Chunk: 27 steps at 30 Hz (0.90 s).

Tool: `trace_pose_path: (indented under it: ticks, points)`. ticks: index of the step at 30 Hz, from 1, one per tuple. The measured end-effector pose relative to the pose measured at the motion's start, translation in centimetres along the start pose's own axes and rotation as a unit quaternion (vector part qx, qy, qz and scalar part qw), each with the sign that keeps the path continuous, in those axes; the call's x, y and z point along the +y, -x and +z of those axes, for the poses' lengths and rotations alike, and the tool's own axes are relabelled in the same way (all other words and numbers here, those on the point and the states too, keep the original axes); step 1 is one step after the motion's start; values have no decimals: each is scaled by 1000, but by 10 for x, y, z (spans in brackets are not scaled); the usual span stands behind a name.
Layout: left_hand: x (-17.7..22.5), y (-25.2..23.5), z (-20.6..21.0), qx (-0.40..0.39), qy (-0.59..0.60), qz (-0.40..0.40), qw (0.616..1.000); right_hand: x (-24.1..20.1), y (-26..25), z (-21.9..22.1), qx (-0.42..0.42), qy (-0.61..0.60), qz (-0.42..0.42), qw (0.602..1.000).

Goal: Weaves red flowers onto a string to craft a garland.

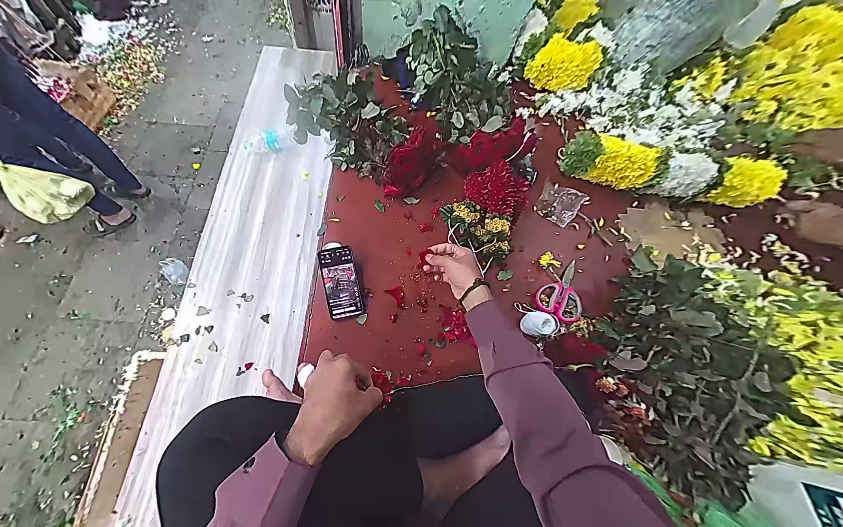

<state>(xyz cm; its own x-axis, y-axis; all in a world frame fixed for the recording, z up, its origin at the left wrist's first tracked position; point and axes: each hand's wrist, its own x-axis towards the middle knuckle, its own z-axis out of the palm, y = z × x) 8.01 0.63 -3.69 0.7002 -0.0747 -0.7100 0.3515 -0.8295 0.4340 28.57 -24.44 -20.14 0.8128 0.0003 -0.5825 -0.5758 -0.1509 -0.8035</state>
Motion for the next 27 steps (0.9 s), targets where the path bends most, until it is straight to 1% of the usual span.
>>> trace_pose_path:
  ticks: [2, 4, 6, 9, 12, 17, 22, 27]
  points:
    - [-1, 0, 1, 0, 1, -1, 1000, -6, 26, -5, -48, -16, -33, 998]
    - [-2, -1, 1, 1, 1, -1, 1000, -4, 55, -6, -74, -2, -72, 995]
    - [-4, -1, 1, 4, 3, -4, 1000, 1, 80, -4, -98, -9, -89, 991]
    - [-6, -2, 0, 4, 2, -9, 1000, -2, 107, 3, -92, -30, -95, 991]
    - [-6, -4, -1, 8, 2, -14, 1000, -1, 128, 2, -80, -14, -111, 991]
    - [-6, -8, 1, 9, -5, -27, 1000, 4, 142, -2, -91, -26, -111, 989]
    - [-7, -13, 5, -3, -20, -32, 999, 3, 141, -1, -113, -41, -123, 985]
    - [-7, -15, 6, -4, -22, -35, 999, 4, 140, -1, -118, -32, -130, 984]
